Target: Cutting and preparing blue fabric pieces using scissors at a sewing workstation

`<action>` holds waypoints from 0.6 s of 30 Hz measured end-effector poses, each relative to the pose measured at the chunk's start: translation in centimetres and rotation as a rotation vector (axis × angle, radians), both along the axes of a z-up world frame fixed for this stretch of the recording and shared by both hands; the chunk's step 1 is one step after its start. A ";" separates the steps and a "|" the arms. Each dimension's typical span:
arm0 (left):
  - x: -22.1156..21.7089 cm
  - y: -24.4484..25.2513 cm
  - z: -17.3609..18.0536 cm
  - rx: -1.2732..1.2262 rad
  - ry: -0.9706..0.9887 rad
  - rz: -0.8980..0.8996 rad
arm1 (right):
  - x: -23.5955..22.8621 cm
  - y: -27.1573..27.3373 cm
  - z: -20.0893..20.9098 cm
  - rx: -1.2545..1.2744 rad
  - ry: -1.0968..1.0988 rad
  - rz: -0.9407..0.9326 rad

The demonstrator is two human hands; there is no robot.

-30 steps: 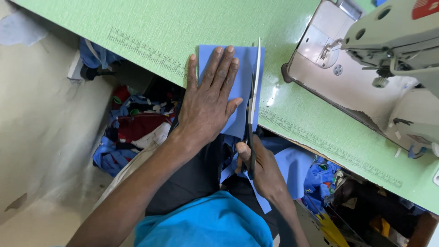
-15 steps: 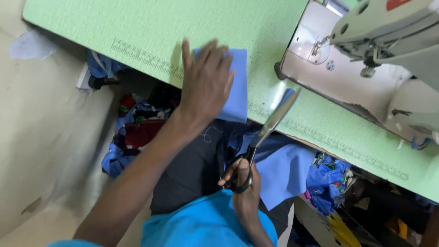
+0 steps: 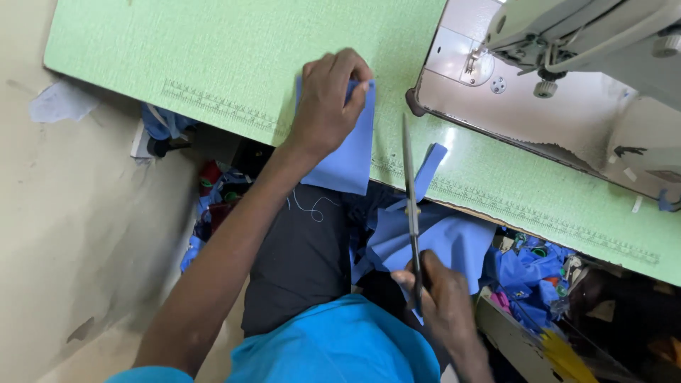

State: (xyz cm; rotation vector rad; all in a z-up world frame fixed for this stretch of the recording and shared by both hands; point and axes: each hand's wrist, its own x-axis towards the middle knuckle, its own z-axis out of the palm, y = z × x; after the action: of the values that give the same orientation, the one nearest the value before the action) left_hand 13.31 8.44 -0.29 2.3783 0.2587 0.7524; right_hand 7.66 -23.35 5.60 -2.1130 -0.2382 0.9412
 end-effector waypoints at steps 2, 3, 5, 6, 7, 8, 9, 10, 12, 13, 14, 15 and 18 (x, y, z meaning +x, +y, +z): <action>-0.7 -0.9 0.3 -0.269 0.023 -0.161 | 2.3 -1.3 -0.9 -0.286 -0.211 0.307; -1.0 -1.1 1.1 -0.272 0.029 -0.171 | 3.0 -1.4 -0.7 -0.289 -0.205 0.297; -1.5 -1.4 2.6 -0.549 0.042 -0.226 | 4.6 -1.5 -0.3 -0.445 -0.404 0.466; -1.5 -1.5 2.5 -0.550 0.047 -0.233 | 5.2 -1.6 -0.2 -0.446 -0.400 0.459; -1.7 -1.5 2.5 -0.590 0.035 -0.263 | 5.8 -1.7 -0.1 -0.453 -0.455 0.513; -2.0 -1.4 2.4 -0.630 0.023 -0.293 | 6.3 -1.7 0.0 -0.459 -0.511 0.568; -2.0 -1.5 2.4 -0.629 0.029 -0.293 | 6.6 -1.8 0.0 -0.456 -0.505 0.567; -2.1 -1.5 2.5 -0.683 0.028 -0.306 | 6.9 -1.8 0.0 -0.481 -0.519 0.591; -2.1 -1.4 2.4 -0.734 0.028 -0.319 | 7.2 -1.7 -0.2 -0.503 -0.533 0.614; -2.1 -1.4 2.2 -0.750 0.029 -0.303 | 7.3 -1.7 -0.4 -0.453 -0.586 0.608; -2.1 -1.3 2.1 -0.766 0.029 -0.288 | 7.3 -1.6 -0.5 -0.403 -0.640 0.600; -2.1 -1.4 1.9 -0.765 0.032 -0.286 | 7.0 -1.7 -1.1 -0.401 -0.637 0.600; -2.0 -1.4 1.9 -0.737 0.035 -0.260 | 5.8 -2.0 -2.4 -0.402 -0.742 0.569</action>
State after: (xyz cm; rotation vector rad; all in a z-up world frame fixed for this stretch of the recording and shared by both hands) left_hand 11.28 7.06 1.58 1.6801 0.1913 0.3942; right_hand 13.46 -25.32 3.16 -2.7720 -1.1523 0.4694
